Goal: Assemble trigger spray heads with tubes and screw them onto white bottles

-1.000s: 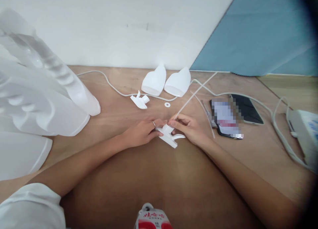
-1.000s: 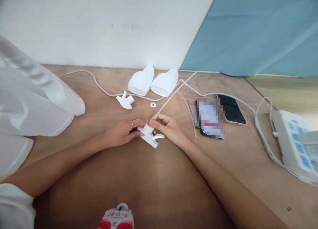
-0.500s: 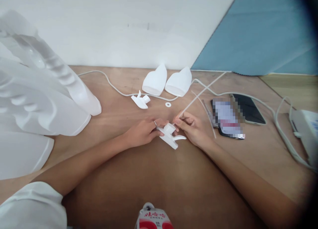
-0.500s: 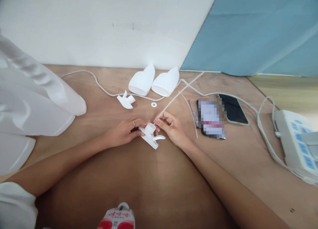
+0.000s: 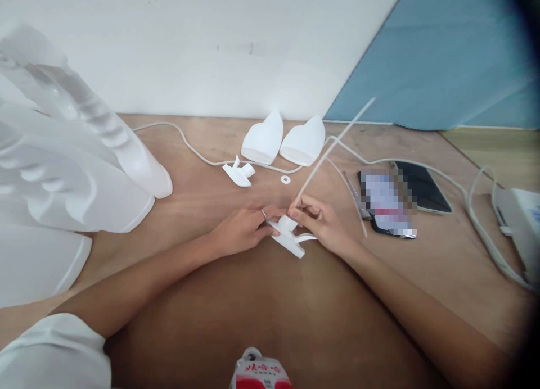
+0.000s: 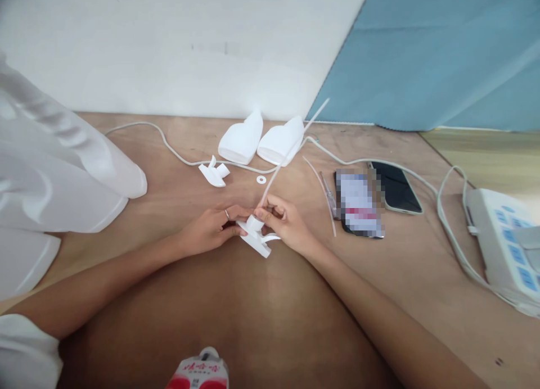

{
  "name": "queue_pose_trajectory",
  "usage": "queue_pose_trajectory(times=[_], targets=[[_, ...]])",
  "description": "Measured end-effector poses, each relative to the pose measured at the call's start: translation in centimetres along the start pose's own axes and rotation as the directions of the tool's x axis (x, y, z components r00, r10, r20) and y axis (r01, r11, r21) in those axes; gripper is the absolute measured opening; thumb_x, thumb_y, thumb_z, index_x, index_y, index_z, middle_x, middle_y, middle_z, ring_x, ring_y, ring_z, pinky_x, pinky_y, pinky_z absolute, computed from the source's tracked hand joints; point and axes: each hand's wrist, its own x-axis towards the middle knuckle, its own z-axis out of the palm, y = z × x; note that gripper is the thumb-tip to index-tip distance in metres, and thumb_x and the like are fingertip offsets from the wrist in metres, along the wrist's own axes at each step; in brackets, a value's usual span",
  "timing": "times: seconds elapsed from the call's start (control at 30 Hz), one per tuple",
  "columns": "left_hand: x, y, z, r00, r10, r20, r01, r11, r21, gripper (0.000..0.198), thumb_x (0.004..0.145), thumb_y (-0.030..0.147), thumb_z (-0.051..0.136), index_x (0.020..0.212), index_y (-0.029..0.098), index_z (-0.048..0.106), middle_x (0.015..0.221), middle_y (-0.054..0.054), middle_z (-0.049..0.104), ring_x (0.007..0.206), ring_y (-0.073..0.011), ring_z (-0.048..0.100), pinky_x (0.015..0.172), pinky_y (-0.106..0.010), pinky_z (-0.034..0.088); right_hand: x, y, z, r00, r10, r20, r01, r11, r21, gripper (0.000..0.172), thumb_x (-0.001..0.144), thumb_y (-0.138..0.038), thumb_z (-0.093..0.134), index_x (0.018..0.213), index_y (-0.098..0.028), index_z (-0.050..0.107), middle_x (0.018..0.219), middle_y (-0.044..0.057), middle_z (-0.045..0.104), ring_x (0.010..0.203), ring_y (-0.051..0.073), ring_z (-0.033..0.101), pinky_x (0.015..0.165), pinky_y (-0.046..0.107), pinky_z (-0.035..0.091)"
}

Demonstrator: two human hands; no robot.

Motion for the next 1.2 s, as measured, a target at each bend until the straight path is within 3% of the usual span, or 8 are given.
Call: queue_pose_trajectory(times=[0.23, 0.4, 0.6, 0.7, 0.8, 0.93, 1.07, 1.2], targets=[[0.3, -0.4, -0.2, 0.965, -0.072, -0.251, 0.049, 0.994, -0.096, 0.033, 0.089, 0.025, 0.059, 0.121, 0.024, 0.05, 0.117, -0.002, 0.066, 0.106, -0.0174, 0.062, 0.093, -0.032, 0.048, 0.1, 0.5, 0.2, 0.997, -0.063, -0.032, 0.064, 0.997, 0.033, 0.047, 0.073, -0.051, 0.071, 0.11, -0.025, 0.055, 0.089, 0.0, 0.06, 0.072, 0.012, 0.056, 0.059, 0.023, 0.047], [0.0, -0.2, -0.1, 0.941, -0.065, -0.333, 0.033, 0.994, -0.1, 0.032, 0.088, 0.027, 0.059, 0.117, 0.022, 0.049, 0.115, -0.005, 0.065, 0.104, -0.0177, 0.062, 0.09, -0.032, 0.049, 0.1, 0.3, 0.5, 0.995, 0.073, -0.061, -0.079, 0.992, -0.095, 0.041, 0.066, -0.043, 0.078, 0.092, -0.021, 0.057, 0.064, -0.004, 0.056, 0.052, 0.009, 0.048, 0.049, 0.023, 0.037], [2.8, -2.6, -1.9, 0.797, 0.277, -0.536, -0.128, 0.946, 0.298, 0.032, 0.091, 0.039, 0.051, 0.115, 0.018, 0.05, 0.12, -0.013, 0.06, 0.114, -0.0223, 0.054, 0.1, -0.038, 0.041, 0.7, 1.3, 0.3, 0.975, -0.055, -0.217, 0.095, 0.979, 0.179, 0.036, 0.068, -0.034, 0.079, 0.089, -0.021, 0.052, 0.058, -0.005, 0.057, 0.052, 0.01, 0.051, 0.053, 0.024, 0.036], [6.5, -4.9, -3.5, 0.689, 0.234, -0.686, 0.07, 0.921, 0.384, 0.042, 0.089, 0.046, 0.053, 0.118, 0.016, 0.048, 0.129, -0.016, 0.054, 0.125, -0.0271, 0.045, 0.108, -0.042, 0.032, 1.2, 1.5, 0.3, 0.952, -0.052, -0.303, 0.155, 0.931, 0.329, 0.038, 0.065, -0.026, 0.08, 0.09, -0.023, 0.052, 0.062, -0.007, 0.055, 0.05, 0.007, 0.046, 0.049, 0.021, 0.032], [9.7, -6.2, -4.7, 0.592, -0.059, -0.804, 0.407, 0.883, 0.235, 0.066, 0.082, 0.062, 0.055, 0.125, 0.013, 0.047, 0.133, -0.021, 0.052, 0.126, -0.0349, 0.044, 0.106, -0.048, 0.031, 1.3, 1.4, 0.3, 0.932, -0.021, -0.362, 0.172, 0.904, 0.391, 0.04, 0.058, -0.02, 0.083, 0.087, -0.023, 0.056, 0.077, -0.006, 0.058, 0.059, 0.006, 0.049, 0.053, 0.02, 0.038], [11.4, -6.5, -5.0, 0.595, -0.255, -0.762, 0.579, 0.794, 0.186, 0.074, 0.075, 0.076, 0.049, 0.106, 0.01, 0.062, 0.112, -0.022, 0.065, 0.118, -0.0416, 0.05, 0.103, -0.056, 0.031, 1.2, 1.5, 0.1, 0.947, 0.003, -0.323, 0.148, 0.885, 0.442, 0.035, 0.058, -0.019, 0.083, 0.087, -0.022, 0.064, 0.086, -0.003, 0.064, 0.076, 0.01, 0.058, 0.068, 0.022, 0.046], [11.2, -7.1, -5.1, 0.591, -0.273, -0.759, 0.488, 0.87, 0.068, 0.059, 0.072, 0.065, 0.062, 0.101, 0.014, 0.064, 0.105, -0.017, 0.067, 0.111, -0.0368, 0.057, 0.101, -0.05, 0.038, 1.4, 1.6, -0.2, 0.947, -0.049, -0.317, 0.205, 0.854, 0.479, 0.024, 0.067, -0.022, 0.078, 0.088, -0.023, 0.066, 0.085, -0.002, 0.064, 0.075, 0.011, 0.059, 0.062, 0.024, 0.046], [10.7, -8.3, -5.9, 0.57, -0.109, -0.814, 0.059, 0.994, -0.092, 0.06, 0.073, 0.038, 0.071, 0.125, 0.022, 0.049, 0.134, -0.011, 0.053, 0.125, -0.0282, 0.049, 0.106, -0.042, 0.039, 1.5, 1.3, -1.2, 0.95, -0.091, -0.299, 0.249, 0.799, 0.548, 0.02, 0.075, -0.032, 0.072, 0.091, -0.023, 0.064, 0.095, 0.001, 0.066, 0.086, 0.016, 0.063, 0.068, 0.03, 0.051]])
